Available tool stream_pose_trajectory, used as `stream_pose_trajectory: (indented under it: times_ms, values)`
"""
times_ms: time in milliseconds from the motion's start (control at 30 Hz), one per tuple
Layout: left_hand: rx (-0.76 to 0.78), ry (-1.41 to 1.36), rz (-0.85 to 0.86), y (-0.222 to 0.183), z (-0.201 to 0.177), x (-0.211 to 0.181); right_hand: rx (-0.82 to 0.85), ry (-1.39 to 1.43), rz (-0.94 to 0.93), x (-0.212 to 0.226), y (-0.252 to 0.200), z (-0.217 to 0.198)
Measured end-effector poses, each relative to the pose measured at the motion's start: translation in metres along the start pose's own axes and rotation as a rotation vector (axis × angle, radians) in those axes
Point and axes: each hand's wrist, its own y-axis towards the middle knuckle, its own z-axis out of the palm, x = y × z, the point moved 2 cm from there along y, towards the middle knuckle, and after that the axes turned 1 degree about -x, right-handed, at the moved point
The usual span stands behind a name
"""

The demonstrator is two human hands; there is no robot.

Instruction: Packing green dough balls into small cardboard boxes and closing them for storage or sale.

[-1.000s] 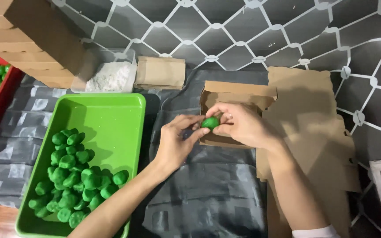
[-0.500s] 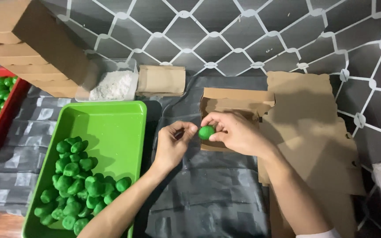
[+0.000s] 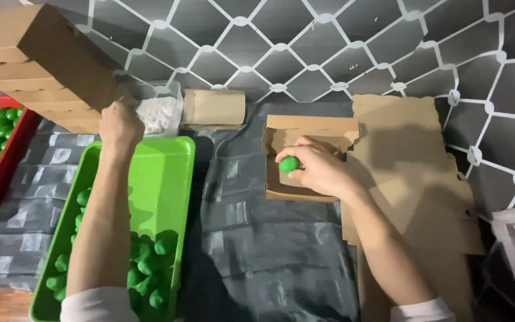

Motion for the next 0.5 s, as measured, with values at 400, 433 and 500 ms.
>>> stream_pose_trajectory:
  times_ms: [400,433,500]
  values:
    - [0.433,-0.568,0.765,-0.225,-0.086,-0.21,-0.045,-0.058,0.22,-0.01,0.019,0.027]
    - [0.436,-0.568,0.761,-0.232,-0.08,-0.211,-0.039,-0.057,0.22,0.0,0.015,0.027]
    - [0.555,-0.554,0.718,-0.245,-0.065,-0.217,-0.001,0.073,0.275,0.017,0.007,0.023]
